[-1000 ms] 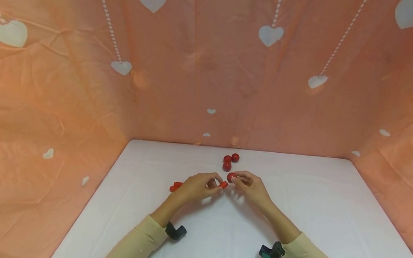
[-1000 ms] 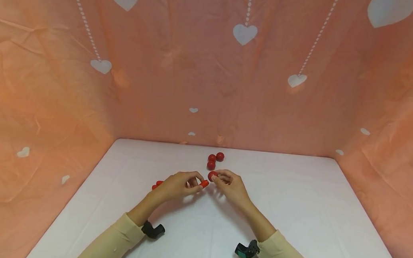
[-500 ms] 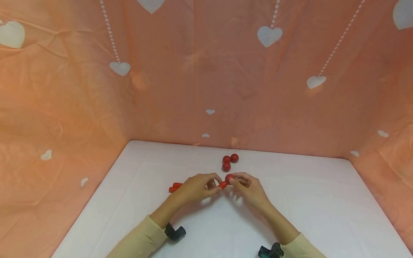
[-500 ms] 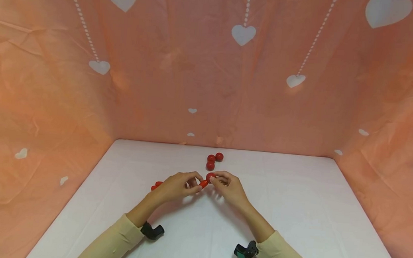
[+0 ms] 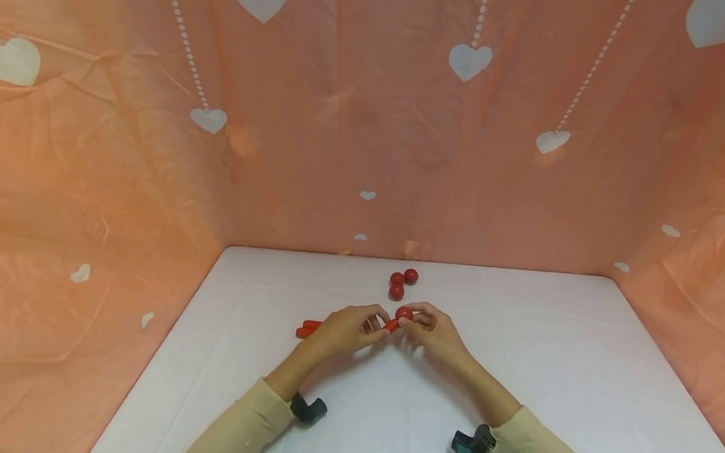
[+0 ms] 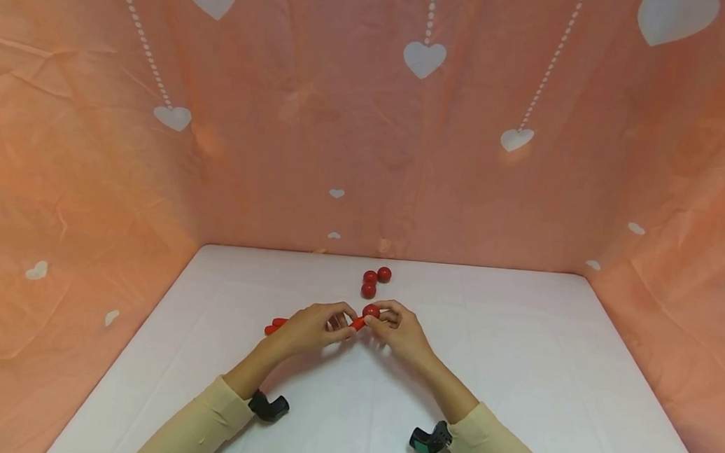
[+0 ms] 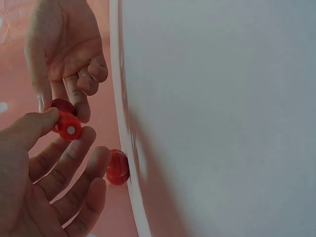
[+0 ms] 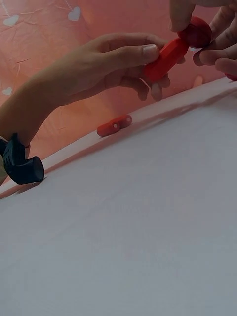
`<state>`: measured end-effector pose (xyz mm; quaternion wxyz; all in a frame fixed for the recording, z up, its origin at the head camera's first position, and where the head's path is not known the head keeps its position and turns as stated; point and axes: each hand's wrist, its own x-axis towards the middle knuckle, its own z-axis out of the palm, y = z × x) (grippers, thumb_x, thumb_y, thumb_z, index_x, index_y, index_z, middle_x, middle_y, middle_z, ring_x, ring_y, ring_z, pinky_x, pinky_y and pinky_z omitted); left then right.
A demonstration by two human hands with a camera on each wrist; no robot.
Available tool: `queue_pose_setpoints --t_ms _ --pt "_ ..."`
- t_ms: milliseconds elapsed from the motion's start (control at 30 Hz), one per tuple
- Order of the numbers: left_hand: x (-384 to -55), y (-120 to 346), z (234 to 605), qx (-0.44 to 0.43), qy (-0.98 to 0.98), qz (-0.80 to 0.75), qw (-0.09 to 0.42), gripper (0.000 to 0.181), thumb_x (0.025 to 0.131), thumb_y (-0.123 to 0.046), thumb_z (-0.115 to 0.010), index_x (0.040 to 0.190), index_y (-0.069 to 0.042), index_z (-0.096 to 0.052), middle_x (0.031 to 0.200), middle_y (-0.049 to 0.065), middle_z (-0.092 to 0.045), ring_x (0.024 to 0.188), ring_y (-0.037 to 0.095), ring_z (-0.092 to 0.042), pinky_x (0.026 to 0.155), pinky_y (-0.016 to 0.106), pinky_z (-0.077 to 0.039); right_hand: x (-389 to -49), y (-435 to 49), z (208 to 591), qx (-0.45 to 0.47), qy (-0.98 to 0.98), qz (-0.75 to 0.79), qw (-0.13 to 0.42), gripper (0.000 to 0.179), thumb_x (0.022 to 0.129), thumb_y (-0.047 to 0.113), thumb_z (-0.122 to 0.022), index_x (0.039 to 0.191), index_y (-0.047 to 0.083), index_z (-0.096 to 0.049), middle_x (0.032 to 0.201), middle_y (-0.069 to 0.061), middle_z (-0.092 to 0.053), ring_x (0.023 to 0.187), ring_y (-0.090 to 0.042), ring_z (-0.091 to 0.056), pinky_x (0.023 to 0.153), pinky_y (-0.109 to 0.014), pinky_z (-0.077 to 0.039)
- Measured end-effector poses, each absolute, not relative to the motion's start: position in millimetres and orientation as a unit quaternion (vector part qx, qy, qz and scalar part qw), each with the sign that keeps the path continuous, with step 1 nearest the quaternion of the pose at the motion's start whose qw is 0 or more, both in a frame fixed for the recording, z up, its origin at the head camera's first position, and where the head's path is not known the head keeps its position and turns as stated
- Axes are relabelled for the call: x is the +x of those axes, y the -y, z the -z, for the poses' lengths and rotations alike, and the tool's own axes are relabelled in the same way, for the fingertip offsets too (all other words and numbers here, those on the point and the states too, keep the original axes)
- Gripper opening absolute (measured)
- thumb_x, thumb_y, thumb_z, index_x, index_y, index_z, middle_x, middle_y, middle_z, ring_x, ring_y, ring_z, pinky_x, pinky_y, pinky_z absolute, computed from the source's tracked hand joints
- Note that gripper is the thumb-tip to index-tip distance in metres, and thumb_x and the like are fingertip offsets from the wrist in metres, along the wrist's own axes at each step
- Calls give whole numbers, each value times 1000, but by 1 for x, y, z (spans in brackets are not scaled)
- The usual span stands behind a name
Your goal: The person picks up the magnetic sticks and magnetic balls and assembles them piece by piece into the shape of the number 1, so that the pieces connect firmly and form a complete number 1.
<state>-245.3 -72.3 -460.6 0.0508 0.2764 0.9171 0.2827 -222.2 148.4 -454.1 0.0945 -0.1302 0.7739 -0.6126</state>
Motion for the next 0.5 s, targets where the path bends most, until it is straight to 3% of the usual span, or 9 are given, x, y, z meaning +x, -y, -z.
queue_pose_setpoints --t_ms 100,333,500 --pt "-246 73 461 274 -918 -280 55 19 90 -38 -65 108 -32 -63 86 -15 -66 81 3 -61 71 27 -49 -227 -150 462 -118 -774 615 97 36 93 16 -62 125 3 -54 107 -30 -65 75 -44 -61 59 -38 -51" --pt "-251 75 459 256 -924 -279 59 20 92 -39 -62 110 -32 -63 91 -14 -67 83 5 -61 73 28 -49 -241 -155 488 -54 -779 619 89 42 89 33 -68 122 11 -59 98 -21 -68 66 -20 -57 56 -26 -48" --pt "-257 72 459 248 -930 -269 44 20 91 -38 -64 110 -31 -63 94 -12 -67 83 6 -60 73 27 -50 -243 -157 491 -33 -766 637 85 43 87 35 -70 121 10 -59 92 -19 -67 63 -17 -54 54 -24 -46"
